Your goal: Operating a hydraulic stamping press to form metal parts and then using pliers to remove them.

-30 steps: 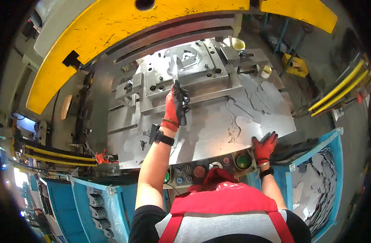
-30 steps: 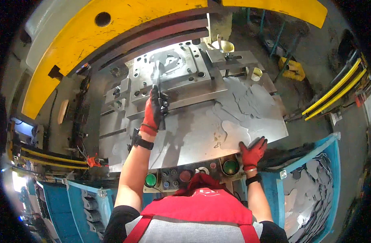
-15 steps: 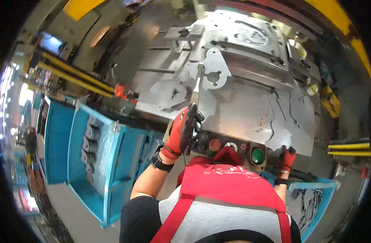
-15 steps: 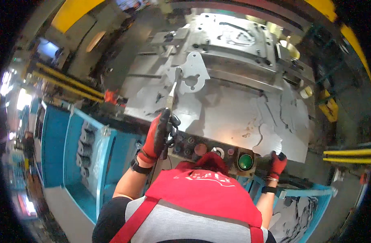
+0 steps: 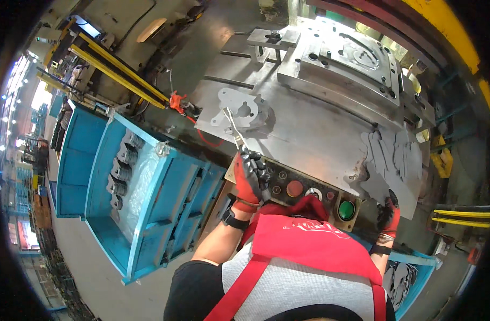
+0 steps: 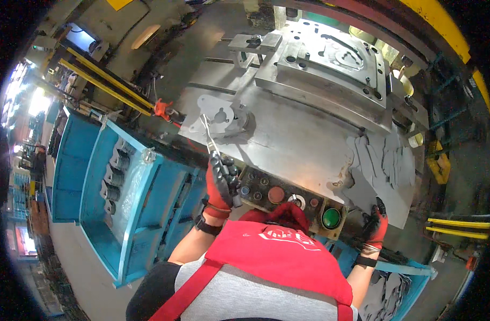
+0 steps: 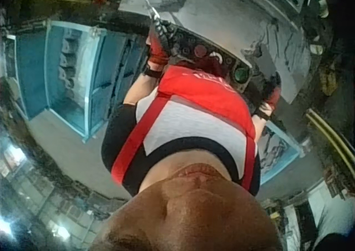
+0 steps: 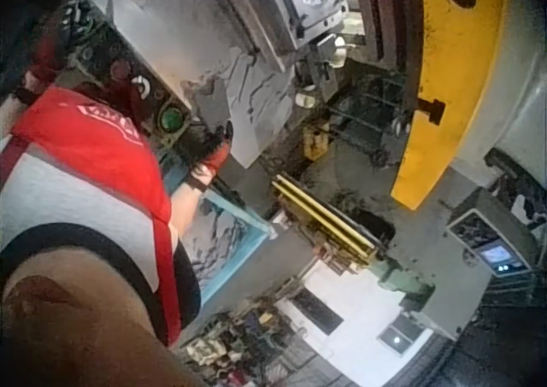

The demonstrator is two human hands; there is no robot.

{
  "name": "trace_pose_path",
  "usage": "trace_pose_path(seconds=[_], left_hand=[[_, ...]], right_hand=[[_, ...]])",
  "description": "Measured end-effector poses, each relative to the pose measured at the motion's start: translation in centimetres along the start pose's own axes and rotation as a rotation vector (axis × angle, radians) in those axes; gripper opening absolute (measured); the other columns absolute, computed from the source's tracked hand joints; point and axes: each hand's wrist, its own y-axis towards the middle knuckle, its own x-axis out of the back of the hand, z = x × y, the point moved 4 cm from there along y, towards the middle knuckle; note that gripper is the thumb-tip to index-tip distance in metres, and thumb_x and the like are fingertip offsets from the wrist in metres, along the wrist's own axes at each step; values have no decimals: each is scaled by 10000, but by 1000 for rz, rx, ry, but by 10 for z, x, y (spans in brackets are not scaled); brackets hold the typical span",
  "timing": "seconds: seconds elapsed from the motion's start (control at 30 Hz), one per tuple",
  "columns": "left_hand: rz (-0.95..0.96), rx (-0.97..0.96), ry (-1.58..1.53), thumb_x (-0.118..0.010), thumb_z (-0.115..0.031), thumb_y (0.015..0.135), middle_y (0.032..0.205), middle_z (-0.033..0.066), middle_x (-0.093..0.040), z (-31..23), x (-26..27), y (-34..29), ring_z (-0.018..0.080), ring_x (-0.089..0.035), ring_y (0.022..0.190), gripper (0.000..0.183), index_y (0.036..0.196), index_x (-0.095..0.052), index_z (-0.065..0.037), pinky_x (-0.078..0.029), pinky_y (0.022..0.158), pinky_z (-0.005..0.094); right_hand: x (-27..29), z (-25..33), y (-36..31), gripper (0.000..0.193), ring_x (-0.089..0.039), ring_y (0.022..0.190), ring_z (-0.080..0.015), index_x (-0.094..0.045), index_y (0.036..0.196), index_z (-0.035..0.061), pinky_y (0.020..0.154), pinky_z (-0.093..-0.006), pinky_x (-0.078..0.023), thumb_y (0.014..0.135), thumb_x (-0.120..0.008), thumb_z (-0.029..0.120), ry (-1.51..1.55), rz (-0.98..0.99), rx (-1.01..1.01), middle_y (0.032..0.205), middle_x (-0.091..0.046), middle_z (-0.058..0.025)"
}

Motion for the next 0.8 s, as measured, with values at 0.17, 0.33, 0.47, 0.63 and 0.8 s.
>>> trace_pose_path(seconds=[0.17, 0.33, 0.47, 0.63, 0.8], left_hand=[[47, -26, 11, -431, -426, 912, 602, -7, -467, 27, 7, 20, 85, -435, 460, 338, 851, -488, -98, -358, 418, 215], [-22, -159, 106, -429, -315, 921, 600, -16, -471, 47, 11, 44, 88, -436, 473, 243, 848, -502, -95, -361, 424, 236], [322, 80, -224, -446, -213, 893, 644, 2, -513, 64, 28, 61, 96, -472, 518, 158, 885, -529, -79, -385, 462, 225], [271, -231, 65, -484, -284, 868, 836, 56, -531, 37, 31, 27, 131, -512, 704, 325, 1061, -497, -23, -428, 609, 265], [136, -170, 249, -448, -364, 896, 604, -29, -418, -19, 5, -4, 59, -374, 466, 269, 842, -498, -105, -302, 391, 194]], right_hand=[[2, 18, 0, 400, -426, 526, -56, -443, 1269, 85, 465, -185, -346, 905, -489, 243, -51, 42, 158, 742, -516, 1], [-16, 59, 1, 356, -569, 894, -135, -457, 1259, 72, 690, -258, -490, 918, -432, 168, 106, 41, 156, 1147, -528, -44], [-86, 143, 2, 374, -572, 925, -134, -461, 1256, 74, 724, -285, -501, 894, -465, 167, 138, 143, 347, 1107, -544, -60], [-156, 205, 80, 344, -564, 852, -122, -499, 1171, 58, 705, -272, -470, 846, -541, 163, 413, 285, 353, 1005, -581, -20], [-211, 251, 193, 224, -555, 604, -143, -566, 954, 38, 519, -285, -484, 747, -637, 89, 77, 129, 529, 754, -561, -25]])
